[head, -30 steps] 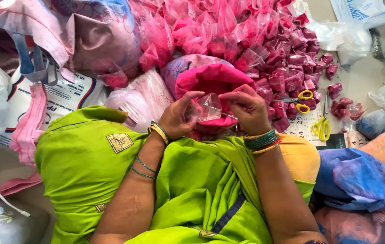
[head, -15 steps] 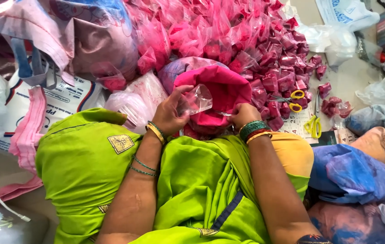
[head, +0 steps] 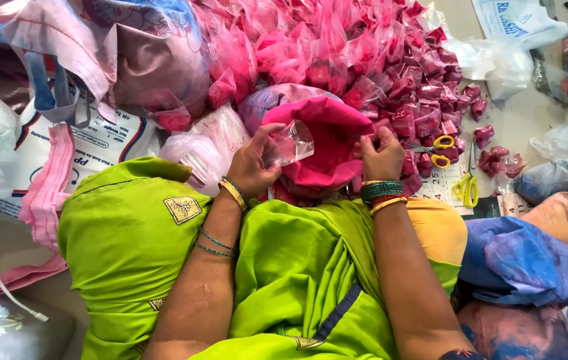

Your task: The person packages pink powder into small plastic bags using a spoon.

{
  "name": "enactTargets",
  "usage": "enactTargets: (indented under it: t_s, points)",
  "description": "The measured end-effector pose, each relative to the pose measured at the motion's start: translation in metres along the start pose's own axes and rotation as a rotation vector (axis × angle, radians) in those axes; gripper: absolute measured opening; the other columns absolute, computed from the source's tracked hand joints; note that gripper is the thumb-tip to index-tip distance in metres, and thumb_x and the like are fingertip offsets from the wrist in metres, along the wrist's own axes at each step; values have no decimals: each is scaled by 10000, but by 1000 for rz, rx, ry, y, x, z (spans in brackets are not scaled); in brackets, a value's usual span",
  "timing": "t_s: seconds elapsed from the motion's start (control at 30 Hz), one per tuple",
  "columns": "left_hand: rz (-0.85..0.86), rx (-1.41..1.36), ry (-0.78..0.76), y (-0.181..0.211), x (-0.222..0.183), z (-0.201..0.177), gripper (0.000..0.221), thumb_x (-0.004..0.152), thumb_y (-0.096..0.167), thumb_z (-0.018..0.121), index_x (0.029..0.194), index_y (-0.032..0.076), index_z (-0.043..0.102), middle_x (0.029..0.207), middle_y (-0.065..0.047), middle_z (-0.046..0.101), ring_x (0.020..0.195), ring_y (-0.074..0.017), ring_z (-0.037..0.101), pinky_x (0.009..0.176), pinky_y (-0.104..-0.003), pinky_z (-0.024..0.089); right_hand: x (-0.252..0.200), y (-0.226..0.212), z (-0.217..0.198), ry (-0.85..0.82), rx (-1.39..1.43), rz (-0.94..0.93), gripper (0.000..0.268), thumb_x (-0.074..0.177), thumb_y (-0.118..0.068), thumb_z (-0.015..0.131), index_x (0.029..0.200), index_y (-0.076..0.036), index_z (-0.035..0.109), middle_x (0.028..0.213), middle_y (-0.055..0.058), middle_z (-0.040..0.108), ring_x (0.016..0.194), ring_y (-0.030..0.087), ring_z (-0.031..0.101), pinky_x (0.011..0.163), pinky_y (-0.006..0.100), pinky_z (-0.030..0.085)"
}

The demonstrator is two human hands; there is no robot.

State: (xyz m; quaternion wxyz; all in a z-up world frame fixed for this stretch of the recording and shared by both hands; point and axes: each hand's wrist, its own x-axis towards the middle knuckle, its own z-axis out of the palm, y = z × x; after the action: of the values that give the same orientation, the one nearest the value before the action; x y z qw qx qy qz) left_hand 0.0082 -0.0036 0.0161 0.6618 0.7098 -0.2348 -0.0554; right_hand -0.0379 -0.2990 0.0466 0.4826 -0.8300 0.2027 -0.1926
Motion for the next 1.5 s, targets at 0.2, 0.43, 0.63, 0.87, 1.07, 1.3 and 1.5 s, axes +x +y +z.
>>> enactTargets:
  t_s: [0.2,0.43,0.63,0.87,1.07,1.3,1.5]
  points:
    - [-3,-9,1,-3,1,2,679,799,-19,686,1428,166,509,893,-25,651,798,-129,690,695,-282,567,8,16,4,54,38,150,214,941,47,654,800,-6,502,792,97,659,689,210,761,567,315,654]
    - [12,2,-8,-4,1,1,683,800,-23,674,1432,163,494,894,-32,662,812,-130,704,694,-284,569,26,47,-3,149,433,437,196,893,105,591,824,-3,443,778,169,649,651,323,749,543,418,671]
    - [-53,35,-5,4,1,-1,683,797,-9,688,1426,191,509,911,-16,675,739,-137,681,661,-297,559,8,9,-26,110,626,497,130,923,82,585,853,13,499,825,173,670,697,351,756,630,462,694]
    - [-51,123,19,3,2,-2,713,777,31,708,1431,229,503,939,-58,652,723,-207,679,661,-348,570,-2,-33,-34,40,805,401,145,936,81,606,863,-9,518,845,197,696,732,353,758,666,477,686]
    - [-38,157,14,-1,3,1,714,774,36,712,1430,226,501,938,-55,664,712,-203,677,652,-346,570,-12,-57,-35,-57,878,340,166,979,59,615,870,-25,522,859,207,700,747,344,764,672,461,678]
    - [-23,135,24,-13,1,4,715,797,27,695,1456,228,503,874,-48,667,739,-183,701,672,-328,584,-59,-121,0,-325,-9,-732,145,1029,59,615,917,9,537,1030,224,703,900,292,748,761,355,636]
    - [-72,132,34,-2,4,1,726,763,34,713,1426,238,500,943,-60,664,690,-192,685,647,-336,577,-44,-85,-13,58,187,-368,143,1074,47,585,974,-15,502,971,152,705,791,158,727,622,236,555]
